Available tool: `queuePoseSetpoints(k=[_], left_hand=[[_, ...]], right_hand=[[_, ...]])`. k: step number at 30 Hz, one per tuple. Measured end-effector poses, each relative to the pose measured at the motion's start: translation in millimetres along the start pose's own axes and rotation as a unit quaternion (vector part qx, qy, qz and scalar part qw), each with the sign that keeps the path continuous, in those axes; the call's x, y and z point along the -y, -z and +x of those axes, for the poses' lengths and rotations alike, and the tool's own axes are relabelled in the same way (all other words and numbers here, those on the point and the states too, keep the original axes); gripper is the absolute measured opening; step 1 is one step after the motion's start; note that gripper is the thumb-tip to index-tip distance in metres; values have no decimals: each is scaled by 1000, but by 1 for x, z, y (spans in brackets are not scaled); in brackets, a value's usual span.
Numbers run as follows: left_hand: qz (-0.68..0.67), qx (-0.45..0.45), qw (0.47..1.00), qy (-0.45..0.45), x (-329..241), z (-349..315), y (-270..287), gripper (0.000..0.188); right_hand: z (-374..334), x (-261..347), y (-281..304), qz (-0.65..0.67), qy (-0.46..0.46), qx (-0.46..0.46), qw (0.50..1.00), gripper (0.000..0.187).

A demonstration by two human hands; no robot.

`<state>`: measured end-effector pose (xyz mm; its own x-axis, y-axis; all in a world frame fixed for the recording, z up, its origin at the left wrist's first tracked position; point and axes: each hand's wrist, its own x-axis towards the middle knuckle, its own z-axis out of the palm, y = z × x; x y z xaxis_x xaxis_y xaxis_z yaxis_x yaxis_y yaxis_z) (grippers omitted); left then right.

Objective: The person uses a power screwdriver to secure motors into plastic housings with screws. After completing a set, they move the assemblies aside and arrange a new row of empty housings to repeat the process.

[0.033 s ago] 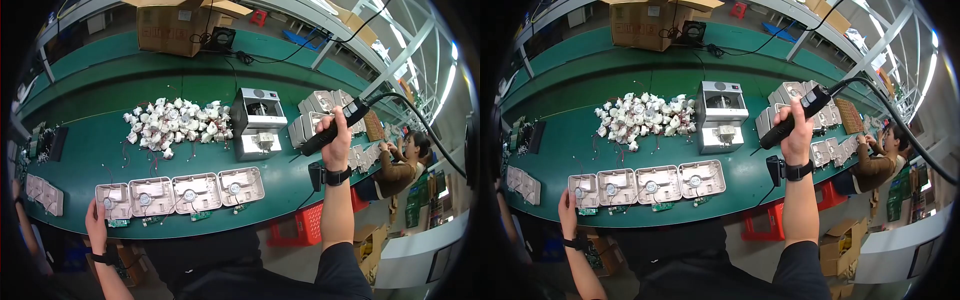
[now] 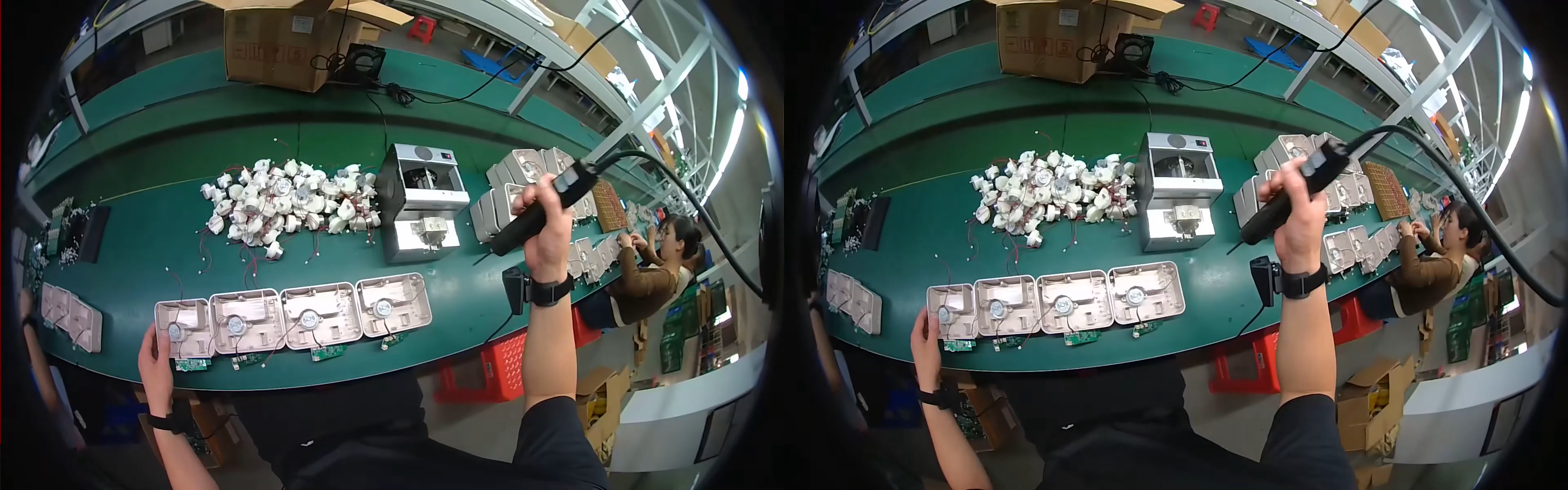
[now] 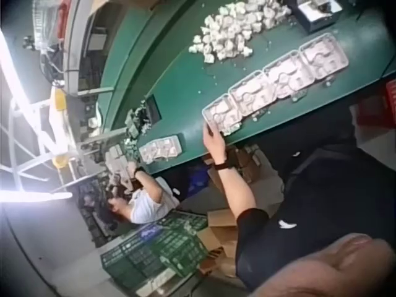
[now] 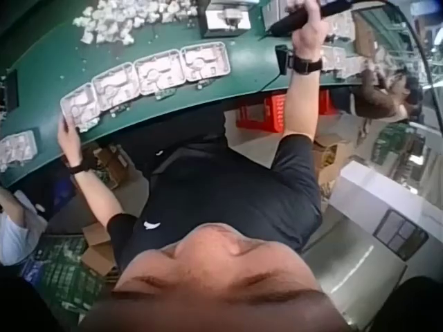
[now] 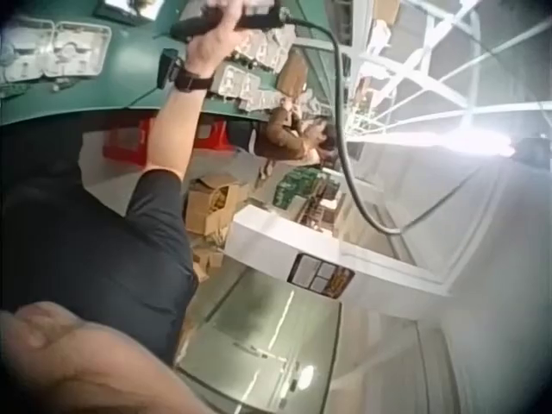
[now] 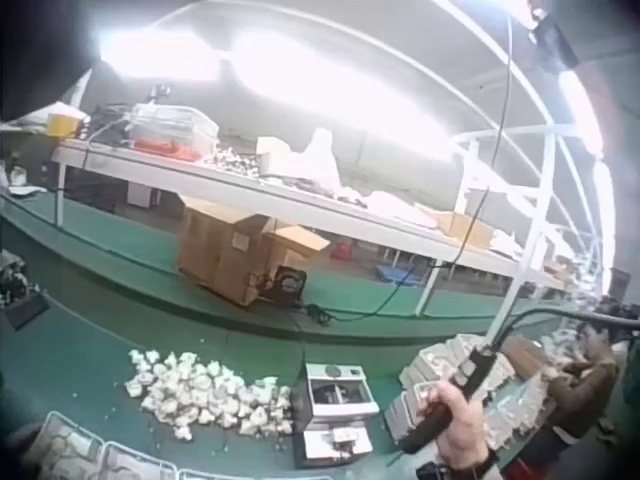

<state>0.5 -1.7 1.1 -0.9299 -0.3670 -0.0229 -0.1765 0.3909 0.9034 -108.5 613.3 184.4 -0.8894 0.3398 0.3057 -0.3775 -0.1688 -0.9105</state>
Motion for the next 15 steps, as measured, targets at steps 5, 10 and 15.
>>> queuePoseSetpoints(k=[5,10,15], left_hand=[[9,-13,1000,12,-8,-9,3,44],[160,-23,983,-87,-37,-11,-34,37],[167,-36,979,-108,-43,-14,-36,38]], right_hand=[[-27,-37,-13,-12,-17,-37,999,19],[-63,-70,12,0,-41,-53,998,19],[-67,-76,-2,-45,-12,-60,997,16]])
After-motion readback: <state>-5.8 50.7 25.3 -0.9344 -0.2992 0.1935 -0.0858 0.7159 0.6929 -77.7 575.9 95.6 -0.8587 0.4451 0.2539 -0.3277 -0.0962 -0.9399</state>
